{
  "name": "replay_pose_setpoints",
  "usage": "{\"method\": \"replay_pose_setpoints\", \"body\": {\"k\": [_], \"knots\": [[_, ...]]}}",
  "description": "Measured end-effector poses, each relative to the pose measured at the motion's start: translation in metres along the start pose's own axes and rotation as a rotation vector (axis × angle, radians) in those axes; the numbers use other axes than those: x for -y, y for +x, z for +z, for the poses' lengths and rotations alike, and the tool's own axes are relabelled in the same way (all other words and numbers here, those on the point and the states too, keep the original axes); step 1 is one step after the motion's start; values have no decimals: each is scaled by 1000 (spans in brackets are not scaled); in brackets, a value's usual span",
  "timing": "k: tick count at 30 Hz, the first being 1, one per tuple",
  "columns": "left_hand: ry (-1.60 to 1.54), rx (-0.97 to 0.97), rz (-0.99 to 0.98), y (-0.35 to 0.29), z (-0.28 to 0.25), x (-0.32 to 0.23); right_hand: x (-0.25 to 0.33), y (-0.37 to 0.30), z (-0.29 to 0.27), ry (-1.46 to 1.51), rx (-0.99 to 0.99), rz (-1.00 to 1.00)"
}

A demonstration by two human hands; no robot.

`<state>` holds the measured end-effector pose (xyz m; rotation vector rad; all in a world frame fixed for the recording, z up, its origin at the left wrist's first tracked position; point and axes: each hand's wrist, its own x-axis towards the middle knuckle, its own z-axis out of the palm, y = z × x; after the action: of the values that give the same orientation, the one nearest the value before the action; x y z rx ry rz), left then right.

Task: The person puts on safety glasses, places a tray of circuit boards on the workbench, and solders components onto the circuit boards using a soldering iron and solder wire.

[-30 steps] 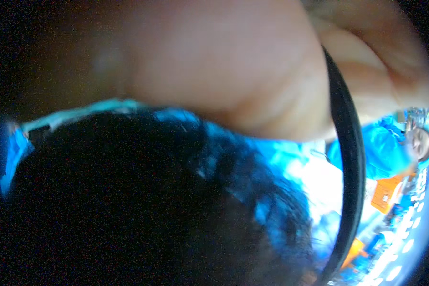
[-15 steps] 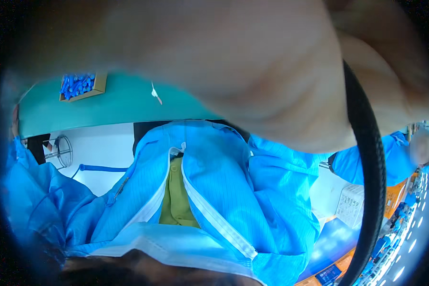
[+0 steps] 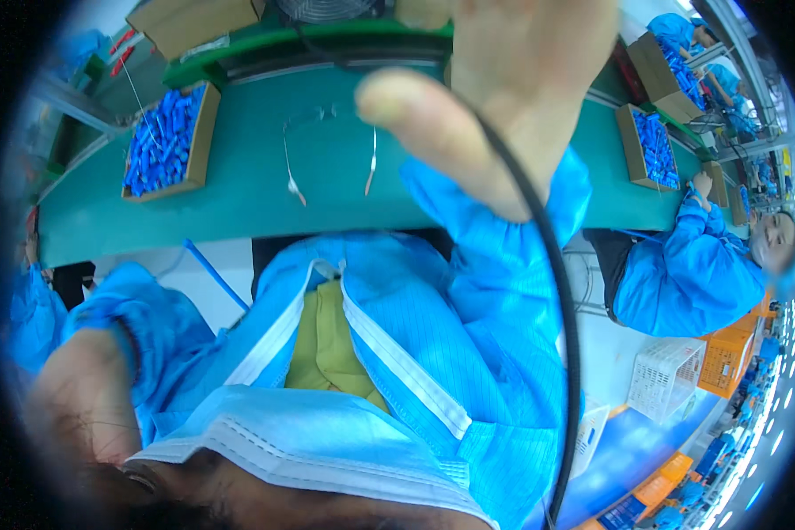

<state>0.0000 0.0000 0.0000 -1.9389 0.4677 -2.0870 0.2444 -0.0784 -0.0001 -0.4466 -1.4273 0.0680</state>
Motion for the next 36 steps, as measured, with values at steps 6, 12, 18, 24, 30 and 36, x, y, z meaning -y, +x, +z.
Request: {"method": "replay_pose_setpoints", "body": {"k": [6,12,18,24,30,36], "knots": [[47,331,-709,-144,42,17,-130,-20,-106,-489,260,100],[-145,617,-934,-179,65,16,-131,-32,-105,-509,708,348],[-247,760,-1100,-207,89,5,-142,-68,-104,-331,843,560],[-315,821,-1149,-221,88,-7,-145,-86,-91,-139,910,670],[-471,905,-1280,-243,100,-5,-140,-92,-86,3,870,694],[-565,989,-1258,-261,115,3,-143,-96,-71,206,794,507]]}}
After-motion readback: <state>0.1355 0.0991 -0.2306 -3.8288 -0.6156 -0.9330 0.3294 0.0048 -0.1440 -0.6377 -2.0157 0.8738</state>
